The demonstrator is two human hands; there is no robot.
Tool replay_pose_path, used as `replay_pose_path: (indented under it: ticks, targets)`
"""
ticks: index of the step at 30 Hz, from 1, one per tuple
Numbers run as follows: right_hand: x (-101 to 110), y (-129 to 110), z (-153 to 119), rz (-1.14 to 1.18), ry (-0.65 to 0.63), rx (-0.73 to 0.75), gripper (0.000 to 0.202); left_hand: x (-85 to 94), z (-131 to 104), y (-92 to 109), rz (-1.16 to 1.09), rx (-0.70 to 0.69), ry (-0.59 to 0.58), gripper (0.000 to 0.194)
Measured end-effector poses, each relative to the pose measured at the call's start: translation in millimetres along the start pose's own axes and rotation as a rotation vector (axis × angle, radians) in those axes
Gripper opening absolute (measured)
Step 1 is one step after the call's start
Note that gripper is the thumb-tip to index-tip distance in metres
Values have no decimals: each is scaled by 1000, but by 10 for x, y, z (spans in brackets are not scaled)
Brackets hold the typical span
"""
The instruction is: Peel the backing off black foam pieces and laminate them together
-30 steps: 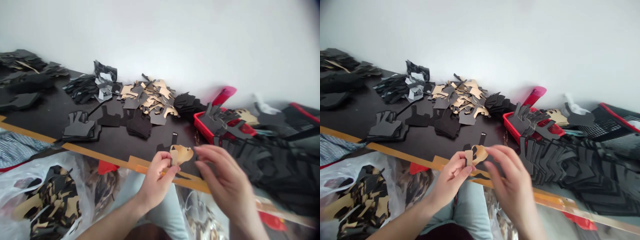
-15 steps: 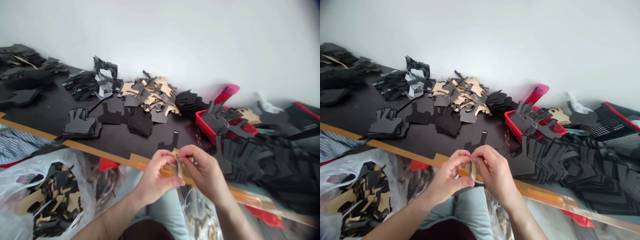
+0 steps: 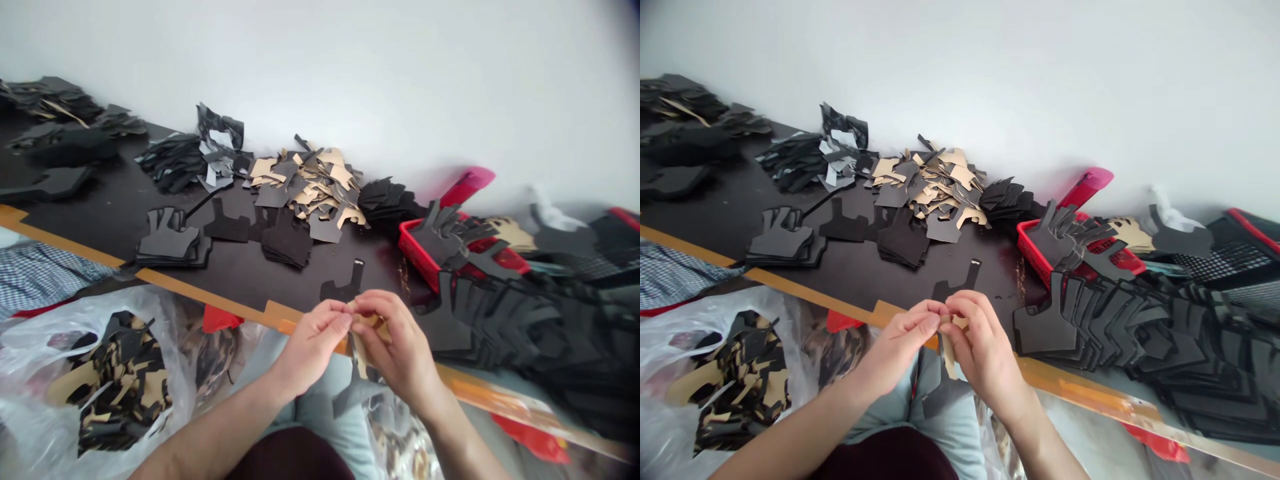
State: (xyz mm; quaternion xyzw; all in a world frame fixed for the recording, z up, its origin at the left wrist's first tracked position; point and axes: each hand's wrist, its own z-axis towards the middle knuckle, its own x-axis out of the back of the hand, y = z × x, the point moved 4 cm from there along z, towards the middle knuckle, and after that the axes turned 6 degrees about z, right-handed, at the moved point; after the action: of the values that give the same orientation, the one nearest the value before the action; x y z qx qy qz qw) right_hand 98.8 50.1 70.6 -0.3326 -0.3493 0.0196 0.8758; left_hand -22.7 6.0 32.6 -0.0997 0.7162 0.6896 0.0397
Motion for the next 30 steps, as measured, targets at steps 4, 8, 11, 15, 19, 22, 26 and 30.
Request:
replay_pose_path:
  ticks: [4,8,11,15,19,22,26,30]
  targets:
    - [8,-5,41,74,-93,-46,20,35,-39,94,238,-88,-25,28]
    - [33,-53,88,141,-81,-15,10,61,-57,114,270,-101,-39,29]
    - [19,-63,96,137,-89,-24,9,74,-58,103,234,-98,-45,30]
    - [-24,-32,79,129,-123,-78,10,84,-51,98,160,-80,-55,32]
    - [-32,-8,72,133,-134,-84,12,89,-55,127,165,-83,-81,30]
    - [-31,-29,89,124,-154,-26,14,97,-64,152,232,-97,-88,30]
    - [-23,-75,120,99,-114,49,15,101,-63,150,237,-96,-93,31]
    - [-27,-101,113,65,-40,97,18,99,-51,115,141,-58,-99,31]
